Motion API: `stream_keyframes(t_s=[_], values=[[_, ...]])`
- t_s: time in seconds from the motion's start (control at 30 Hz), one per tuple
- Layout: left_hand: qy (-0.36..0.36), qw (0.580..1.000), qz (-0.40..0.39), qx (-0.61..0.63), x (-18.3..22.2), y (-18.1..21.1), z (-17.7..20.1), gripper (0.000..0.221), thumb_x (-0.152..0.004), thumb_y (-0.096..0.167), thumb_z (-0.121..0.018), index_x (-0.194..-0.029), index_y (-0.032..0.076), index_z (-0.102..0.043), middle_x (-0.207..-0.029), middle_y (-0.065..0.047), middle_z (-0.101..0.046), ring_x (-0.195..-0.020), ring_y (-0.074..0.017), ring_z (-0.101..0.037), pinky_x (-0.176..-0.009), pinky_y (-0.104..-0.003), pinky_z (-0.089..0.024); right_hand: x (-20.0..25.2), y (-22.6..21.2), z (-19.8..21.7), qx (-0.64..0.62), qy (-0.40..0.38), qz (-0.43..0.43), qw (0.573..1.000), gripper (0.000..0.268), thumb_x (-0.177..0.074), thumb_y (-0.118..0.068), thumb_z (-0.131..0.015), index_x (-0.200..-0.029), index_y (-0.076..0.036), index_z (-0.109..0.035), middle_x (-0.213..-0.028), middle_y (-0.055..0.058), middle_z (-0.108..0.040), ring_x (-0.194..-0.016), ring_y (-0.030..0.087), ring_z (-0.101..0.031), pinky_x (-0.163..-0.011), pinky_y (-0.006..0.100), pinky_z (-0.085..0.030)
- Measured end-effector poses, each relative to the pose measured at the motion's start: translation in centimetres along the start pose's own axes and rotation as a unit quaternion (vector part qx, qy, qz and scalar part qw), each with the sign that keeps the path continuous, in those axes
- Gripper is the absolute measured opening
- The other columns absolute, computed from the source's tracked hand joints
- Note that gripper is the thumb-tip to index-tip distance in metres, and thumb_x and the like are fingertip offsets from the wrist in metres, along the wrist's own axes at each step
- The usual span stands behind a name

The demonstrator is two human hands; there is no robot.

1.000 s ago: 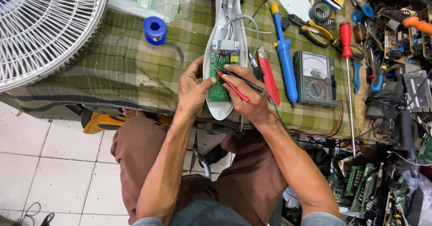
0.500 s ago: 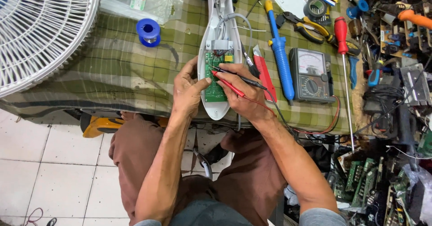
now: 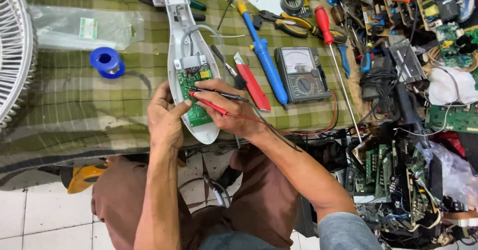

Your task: Testing a circuit board with a multimeter to diagnose or verify repairs.

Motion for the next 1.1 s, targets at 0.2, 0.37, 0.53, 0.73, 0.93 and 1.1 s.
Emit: stream_keyframes(t_s=[0.2, 0.37, 0.53, 0.73, 0.93, 1.1], values=[[0.003, 1.0, 0.005, 0.013, -0.2, -0.5, 0.3, 0.066, -0.07, -0.01, -0.073, -0.132, 0.008, -0.06, -0.114, -0.007, -0.067, -0.098, -0.0188, -0.073, -0.082, -0.029, -0.062, 0.2, 0.3, 0.0, 0.007, -0.002, -0.004, 1.0, 0.012, -0.099, -0.014, -0.072, -0.108, -0.007, -0.076, -0.114, 0.013, -0.074, -0.101, 0.036, -0.075, -0.088, 0.043, -0.062], [0.0, 1.0, -0.004, 0.011, 0.0, 0.2, -0.2, 0.064, -0.07, -0.01, -0.072, -0.131, 0.006, -0.06, -0.113, -0.005, -0.067, -0.097, -0.0179, -0.073, -0.081, -0.028, -0.062, 0.2, 0.3, 0.0, 0.002, -0.006, -0.007, 1.0, 0.012, -0.1, -0.014, -0.071, -0.108, -0.007, -0.074, -0.115, 0.014, -0.073, -0.103, 0.037, -0.075, -0.088, 0.044, -0.062], [-0.004, 1.0, -0.015, 0.006, 0.0, 0.4, -0.3, 0.062, -0.071, -0.01, -0.071, -0.13, 0.005, -0.06, -0.113, -0.006, -0.067, -0.098, -0.0191, -0.074, -0.081, -0.029, -0.063, 0.2, 0.3, 0.0, -0.005, -0.005, -0.007, 1.0, 0.011, -0.1, -0.013, -0.069, -0.108, -0.006, -0.074, -0.115, 0.014, -0.072, -0.103, 0.038, -0.075, -0.088, 0.045, -0.062], [-0.004, 1.0, -0.02, -0.002, 0.1, 0.7, -0.5, 0.061, -0.071, -0.01, -0.071, -0.13, 0.004, -0.06, -0.112, -0.006, -0.067, -0.096, -0.0197, -0.074, -0.079, -0.029, -0.063, 0.3, 0.4, 0.0, 0.0, -0.004, -0.004, 1.0, 0.013, -0.1, -0.015, -0.069, -0.109, -0.007, -0.074, -0.117, 0.013, -0.072, -0.103, 0.037, -0.075, -0.088, 0.044, -0.062], [-0.004, 1.0, -0.021, -0.008, 0.0, 0.6, -0.5, 0.06, -0.072, -0.009, -0.071, -0.13, 0.004, -0.06, -0.112, -0.007, -0.067, -0.096, -0.0204, -0.074, -0.078, -0.029, -0.063, 0.3, 0.5, 0.0, -0.004, -0.005, 0.004, 1.0, 0.012, -0.1, -0.013, -0.07, -0.11, -0.007, -0.074, -0.117, 0.014, -0.072, -0.104, 0.038, -0.075, -0.087, 0.044, -0.063], [-0.003, 0.999, -0.021, -0.026, -0.8, -1.1, 0.3, 0.06, -0.071, -0.009, -0.071, -0.13, 0.005, -0.062, -0.109, -0.007, -0.066, -0.095, -0.0202, -0.072, -0.077, -0.031, -0.061, -0.5, -0.9, 0.2, -0.003, -0.003, 0.003, 1.0, 0.012, -0.098, -0.008, -0.071, -0.109, -0.005, -0.074, -0.114, 0.017, -0.073, -0.101, 0.04, -0.075, -0.087, 0.047, -0.062]])
Point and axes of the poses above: each hand's wrist, its own x-axis away from the middle knuckle, its own z-axis out of the back of the hand, y = z × x, the point moved 6 cm from there along -x, towards the middle knuckle
